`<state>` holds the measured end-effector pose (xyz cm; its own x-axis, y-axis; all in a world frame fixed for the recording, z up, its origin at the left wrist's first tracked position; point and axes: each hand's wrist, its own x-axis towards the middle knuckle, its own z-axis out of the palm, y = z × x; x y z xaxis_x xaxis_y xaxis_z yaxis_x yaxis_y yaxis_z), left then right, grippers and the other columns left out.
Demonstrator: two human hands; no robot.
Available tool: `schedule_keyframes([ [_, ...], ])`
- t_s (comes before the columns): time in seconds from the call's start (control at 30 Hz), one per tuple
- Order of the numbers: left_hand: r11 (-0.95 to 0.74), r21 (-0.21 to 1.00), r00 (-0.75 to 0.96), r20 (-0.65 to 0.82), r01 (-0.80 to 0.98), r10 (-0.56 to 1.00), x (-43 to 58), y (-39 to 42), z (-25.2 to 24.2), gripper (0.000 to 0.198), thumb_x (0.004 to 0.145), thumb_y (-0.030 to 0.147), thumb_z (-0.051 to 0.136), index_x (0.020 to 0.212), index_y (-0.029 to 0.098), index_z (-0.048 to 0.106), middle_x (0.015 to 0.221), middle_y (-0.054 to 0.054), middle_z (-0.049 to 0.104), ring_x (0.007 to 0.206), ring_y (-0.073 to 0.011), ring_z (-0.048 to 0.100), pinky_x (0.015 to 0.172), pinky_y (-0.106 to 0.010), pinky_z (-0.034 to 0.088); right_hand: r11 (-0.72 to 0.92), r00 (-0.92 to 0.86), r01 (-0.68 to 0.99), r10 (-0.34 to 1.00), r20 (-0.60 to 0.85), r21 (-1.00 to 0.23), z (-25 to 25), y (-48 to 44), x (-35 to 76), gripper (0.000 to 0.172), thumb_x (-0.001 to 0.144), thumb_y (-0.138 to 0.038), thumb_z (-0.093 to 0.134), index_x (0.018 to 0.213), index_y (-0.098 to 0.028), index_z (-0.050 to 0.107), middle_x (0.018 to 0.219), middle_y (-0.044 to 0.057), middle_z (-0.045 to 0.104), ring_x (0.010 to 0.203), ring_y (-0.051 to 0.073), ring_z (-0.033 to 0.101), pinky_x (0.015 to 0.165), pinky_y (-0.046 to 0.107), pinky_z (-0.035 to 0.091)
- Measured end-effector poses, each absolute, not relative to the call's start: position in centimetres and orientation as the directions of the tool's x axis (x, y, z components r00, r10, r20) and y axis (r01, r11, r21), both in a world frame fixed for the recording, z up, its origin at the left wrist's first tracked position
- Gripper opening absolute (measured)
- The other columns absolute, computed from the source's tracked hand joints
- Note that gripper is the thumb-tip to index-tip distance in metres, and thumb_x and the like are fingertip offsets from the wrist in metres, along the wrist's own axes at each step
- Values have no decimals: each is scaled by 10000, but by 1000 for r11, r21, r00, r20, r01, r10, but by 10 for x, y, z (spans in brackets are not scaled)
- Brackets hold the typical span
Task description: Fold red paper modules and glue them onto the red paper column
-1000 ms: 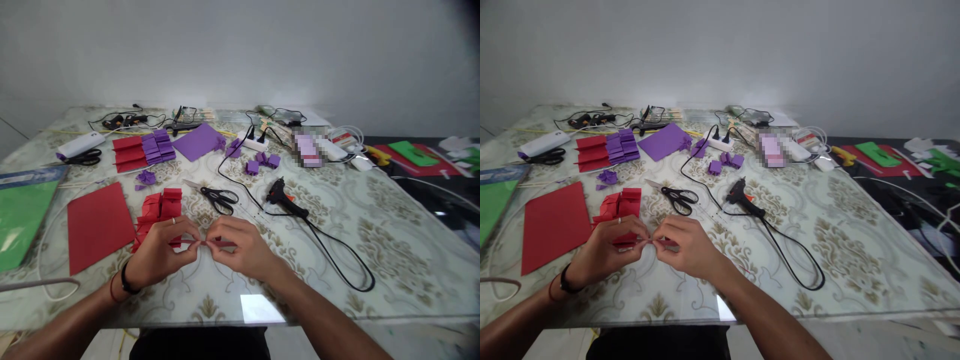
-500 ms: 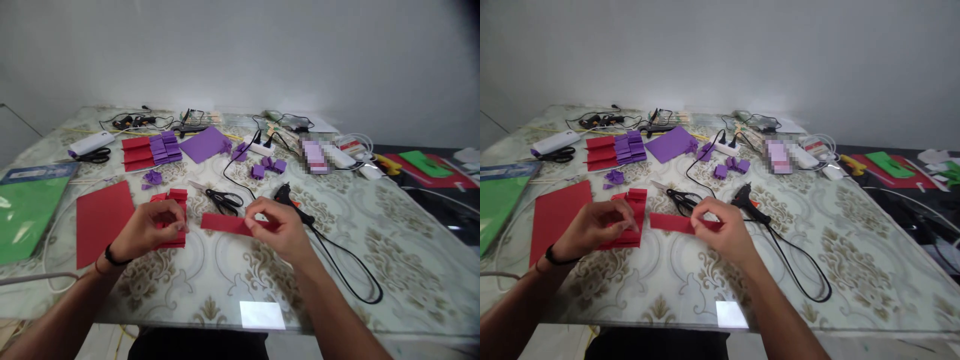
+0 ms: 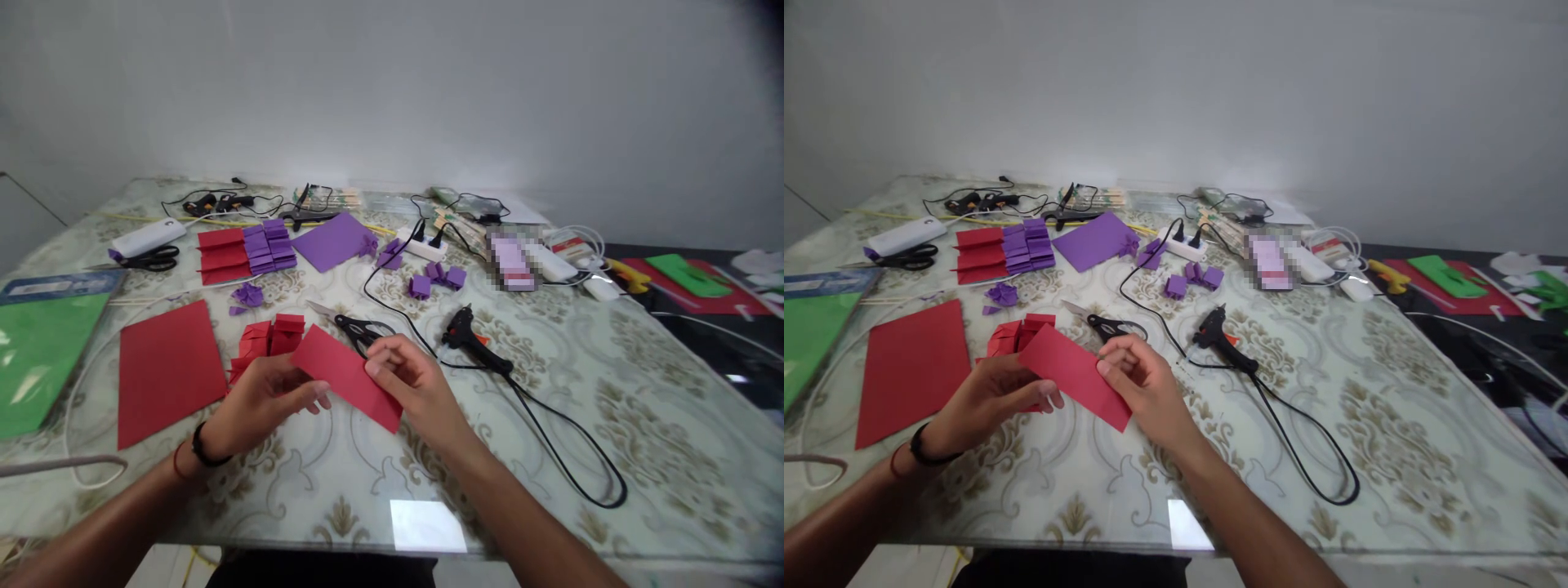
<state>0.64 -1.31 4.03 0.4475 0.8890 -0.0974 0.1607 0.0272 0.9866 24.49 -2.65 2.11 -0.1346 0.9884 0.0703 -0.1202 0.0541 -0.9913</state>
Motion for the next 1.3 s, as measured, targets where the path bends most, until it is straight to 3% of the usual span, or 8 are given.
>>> schedule_keyframes([
  [0.17,59,987,385,-112,147,916,5,-12,38,279,916,428,782,847,157,790,742,-59,819,648,-163,749,609,-224,603,95,-144,16,985,92,-995,20,-31,242,134,968,-317,721,1078,-246,695,930,15,697,850,168,664,792,293,553],
  [0.37,16,989,369,-71,149,927,9,-14,37,278,902,433,801,917,156,791,716,-39,795,637,-163,736,606,-229,595,347,-222,163,925,308,-924,22,-36,236,286,995,-237,691,1277,-280,677,1299,75,651,1139,204,679,1026,374,572],
  [0.53,-19,990,418,-42,140,907,9,-15,37,279,903,430,810,863,155,789,724,-38,788,658,-155,722,625,-215,568,292,-347,112,907,238,-950,21,-37,235,542,885,-351,855,1377,-277,640,1422,106,631,1260,264,648,1083,420,561],
  [0.9,41,998,537,-61,48,842,5,-17,42,161,940,314,782,986,164,745,803,-23,728,741,-154,670,673,-226,543,-13,-397,-136,917,43,-991,25,-35,245,324,1027,-356,654,1333,-262,610,1245,64,734,1160,228,705,962,337,567],
  [1.0,95,995,485,-66,-36,872,5,-17,38,208,933,308,790,1027,209,634,873,2,689,722,-136,667,620,-207,547,19,-351,3,936,16,-1000,28,-32,251,212,1041,-348,616,1209,-232,672,1111,46,735,973,200,705,795,277,553],
  [1.17,-14,1000,425,9,8,905,0,-12,37,515,900,253,827,1294,332,505,1428,-64,612,876,-134,719,748,-262,616,105,-379,359,924,-42,-928,36,-28,260,230,1053,-347,560,953,-196,701,817,9,696,670,152,593,581,249,424],
  [1.23,-66,988,460,-6,140,888,0,-11,39,533,893,274,824,1354,307,557,1326,-70,674,867,-144,714,789,-278,615,150,-440,456,895,-76,-877,38,-29,258,229,1047,-302,547,922,-195,707,761,-2,683,626,141,576,566,249,400],
  [1.3,-106,960,500,-40,261,865,1,-11,42,339,905,302,790,1215,222,681,1060,-49,735,820,-158,697,757,-269,594,194,-491,506,866,-95,-840,39,-30,255,213,1032,-258,551,935,-196,730,775,7,711,652,148,611,598,254,421],
])
